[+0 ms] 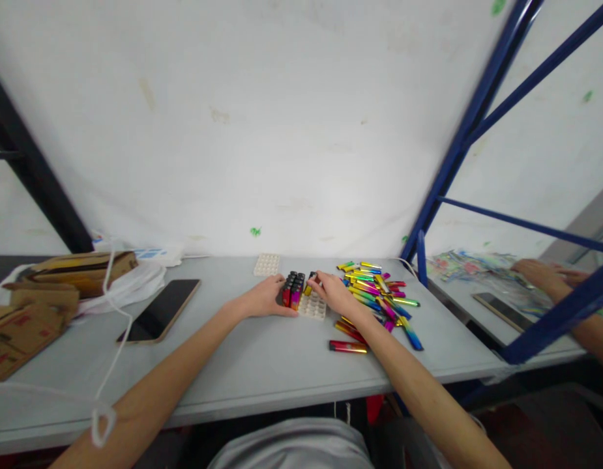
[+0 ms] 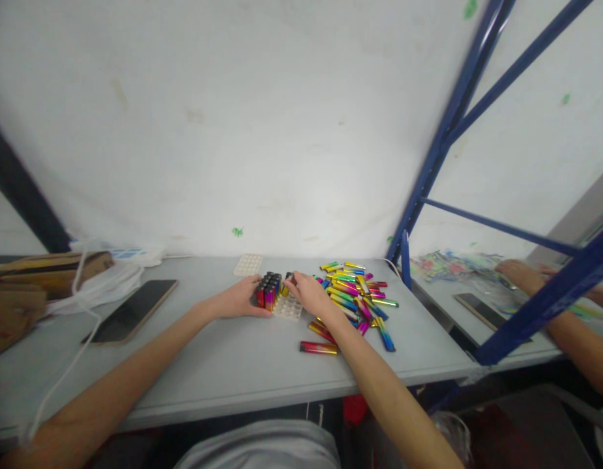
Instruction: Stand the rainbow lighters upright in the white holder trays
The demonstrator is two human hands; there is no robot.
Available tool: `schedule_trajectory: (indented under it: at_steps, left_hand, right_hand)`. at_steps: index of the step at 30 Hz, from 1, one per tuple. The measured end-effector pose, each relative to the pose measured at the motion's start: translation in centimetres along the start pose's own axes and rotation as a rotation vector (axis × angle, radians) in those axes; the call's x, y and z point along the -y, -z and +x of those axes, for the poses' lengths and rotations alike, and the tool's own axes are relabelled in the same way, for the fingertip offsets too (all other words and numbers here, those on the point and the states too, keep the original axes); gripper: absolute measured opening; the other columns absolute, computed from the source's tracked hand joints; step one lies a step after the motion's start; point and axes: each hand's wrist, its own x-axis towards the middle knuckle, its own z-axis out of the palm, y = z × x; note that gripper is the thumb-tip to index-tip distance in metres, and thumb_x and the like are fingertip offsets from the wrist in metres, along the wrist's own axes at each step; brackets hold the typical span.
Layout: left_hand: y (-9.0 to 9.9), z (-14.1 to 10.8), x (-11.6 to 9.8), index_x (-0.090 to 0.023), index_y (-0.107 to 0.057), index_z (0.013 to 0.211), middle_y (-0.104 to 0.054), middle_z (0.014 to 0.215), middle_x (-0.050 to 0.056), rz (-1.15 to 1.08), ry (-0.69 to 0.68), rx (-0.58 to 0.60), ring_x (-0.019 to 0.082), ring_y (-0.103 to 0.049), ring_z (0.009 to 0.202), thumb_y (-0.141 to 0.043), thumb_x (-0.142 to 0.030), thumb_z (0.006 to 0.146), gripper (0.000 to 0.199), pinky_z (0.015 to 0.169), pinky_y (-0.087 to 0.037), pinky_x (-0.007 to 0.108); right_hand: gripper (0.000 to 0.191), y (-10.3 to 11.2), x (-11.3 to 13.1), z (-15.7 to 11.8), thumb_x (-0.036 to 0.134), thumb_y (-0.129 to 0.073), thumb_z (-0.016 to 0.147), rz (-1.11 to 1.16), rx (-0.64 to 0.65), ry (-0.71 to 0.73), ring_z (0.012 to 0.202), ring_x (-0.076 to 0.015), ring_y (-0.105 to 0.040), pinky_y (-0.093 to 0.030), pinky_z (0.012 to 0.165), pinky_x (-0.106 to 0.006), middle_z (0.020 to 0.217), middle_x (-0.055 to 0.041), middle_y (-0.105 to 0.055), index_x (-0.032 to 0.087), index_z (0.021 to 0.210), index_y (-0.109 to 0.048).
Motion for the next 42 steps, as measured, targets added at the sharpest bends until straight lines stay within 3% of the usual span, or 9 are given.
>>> schedule_trajectory:
  at_steps: [10, 13, 17, 20, 24, 27, 30, 34, 42]
  left_hand:
    - [0.2, -0.1, -0.2, -0.019, -0.072, 0.102, -0.067, 0.11, 0.013, -0.003, -0.004, 0.023, 0.035, -0.064, 0.108, -0.08, -0.073, 0.07, 0.063, 0.1, -0.053, 0.045]
    - [0.2, -0.2, -0.2, -0.02, -0.073, 0.103, -0.067, 0.109, 0.011, 0.002, -0.01, 0.014, 0.034, -0.064, 0.106, -0.08, -0.073, 0.07, 0.063, 0.099, -0.054, 0.044]
    - [0.1, -0.1, 0.0, -0.018, -0.071, 0.109, -0.068, 0.112, 0.013, 0.012, -0.005, 0.001, 0.035, -0.065, 0.106, -0.081, -0.073, 0.07, 0.068, 0.099, -0.054, 0.044]
    - [-0.1, -0.1, 0.2, -0.017, -0.071, 0.11, -0.068, 0.114, 0.014, 0.023, 0.008, -0.003, 0.035, -0.066, 0.106, -0.081, -0.074, 0.068, 0.072, 0.099, -0.055, 0.045]
    - [-0.1, 0.0, 0.5, -0.019, -0.071, 0.105, -0.069, 0.114, 0.013, 0.018, -0.011, -0.012, 0.035, -0.066, 0.106, -0.08, -0.077, 0.068, 0.069, 0.1, -0.055, 0.044]
    - [-0.1, 0.1, 0.4, -0.02, -0.071, 0.103, -0.069, 0.113, 0.012, 0.018, -0.015, -0.007, 0.034, -0.066, 0.105, -0.079, -0.078, 0.067, 0.069, 0.1, -0.056, 0.044]
    - [0.0, 0.1, 0.3, -0.02, -0.072, 0.101, -0.07, 0.111, 0.012, 0.019, -0.013, -0.002, 0.034, -0.066, 0.105, -0.078, -0.079, 0.068, 0.068, 0.098, -0.056, 0.043]
    - [0.0, 0.1, 0.2, -0.021, -0.072, 0.098, -0.07, 0.11, 0.012, 0.015, -0.023, -0.005, 0.035, -0.066, 0.105, -0.079, -0.077, 0.068, 0.064, 0.098, -0.056, 0.043]
    - [0.1, 0.0, 0.0, -0.021, -0.071, 0.098, -0.069, 0.109, 0.013, 0.03, -0.029, 0.005, 0.035, -0.065, 0.104, -0.078, -0.076, 0.071, 0.061, 0.098, -0.055, 0.044]
  right_hand:
    - [0.016, 0.5, 0.3, -0.2, 0.033, -0.067, 0.103, -0.122, 0.117, 0.043, 0.089, -0.0225, -0.065, -0.049, 0.086, -0.033, 0.096, -0.0088, -0.07, 0.018, 0.097, -0.067]
    - [0.025, 0.9, 0.3, -0.5, 0.037, -0.077, 0.096, -0.072, 0.136, 0.079, 0.096, -0.0233, -0.066, -0.051, 0.09, -0.034, 0.105, -0.0087, -0.068, 0.018, 0.11, -0.07]
    - [0.061, 2.9, -1.1, -0.9, 0.049, -0.074, 0.096, 0.047, 0.016, 0.112, 0.103, -0.0226, -0.066, -0.053, 0.098, -0.038, 0.131, -0.0106, -0.059, 0.026, 0.148, -0.054]
    - [0.049, 4.7, -3.7, -1.0, 0.046, -0.058, 0.105, -0.002, -0.151, 0.046, 0.106, -0.0245, -0.066, -0.054, 0.1, -0.041, 0.134, -0.0137, -0.056, 0.024, 0.149, -0.053]
    - [0.045, 6.1, -8.0, -0.8, 0.035, -0.057, 0.103, -0.18, -0.304, -0.075, 0.131, -0.0333, -0.057, -0.044, 0.116, -0.049, 0.137, -0.0188, -0.055, 0.02, 0.145, -0.058]
    - [0.047, 6.4, -10.3, 0.0, 0.021, -0.055, 0.099, -0.324, -0.222, -0.16, 0.141, -0.0334, -0.051, -0.039, 0.12, -0.049, 0.145, -0.0213, -0.054, 0.016, 0.146, -0.058]
    - [0.051, 6.1, -11.0, 1.8, 0.011, -0.053, 0.095, -0.425, -0.01, -0.233, 0.143, -0.0308, -0.05, -0.037, 0.121, -0.044, 0.151, -0.0207, -0.055, 0.014, 0.145, -0.061]
    - [0.046, 5.0, -11.0, 4.2, 0.011, -0.053, 0.096, -0.462, 0.21, -0.318, 0.133, -0.0294, -0.061, -0.044, 0.113, -0.038, 0.146, -0.019, -0.064, 0.015, 0.139, -0.068]
    - [0.039, 4.1, -10.9, 3.7, 0.018, -0.047, 0.106, -0.487, 0.225, -0.341, 0.127, -0.0287, -0.065, -0.044, 0.109, -0.037, 0.132, -0.0225, -0.072, 0.01, 0.135, -0.072]
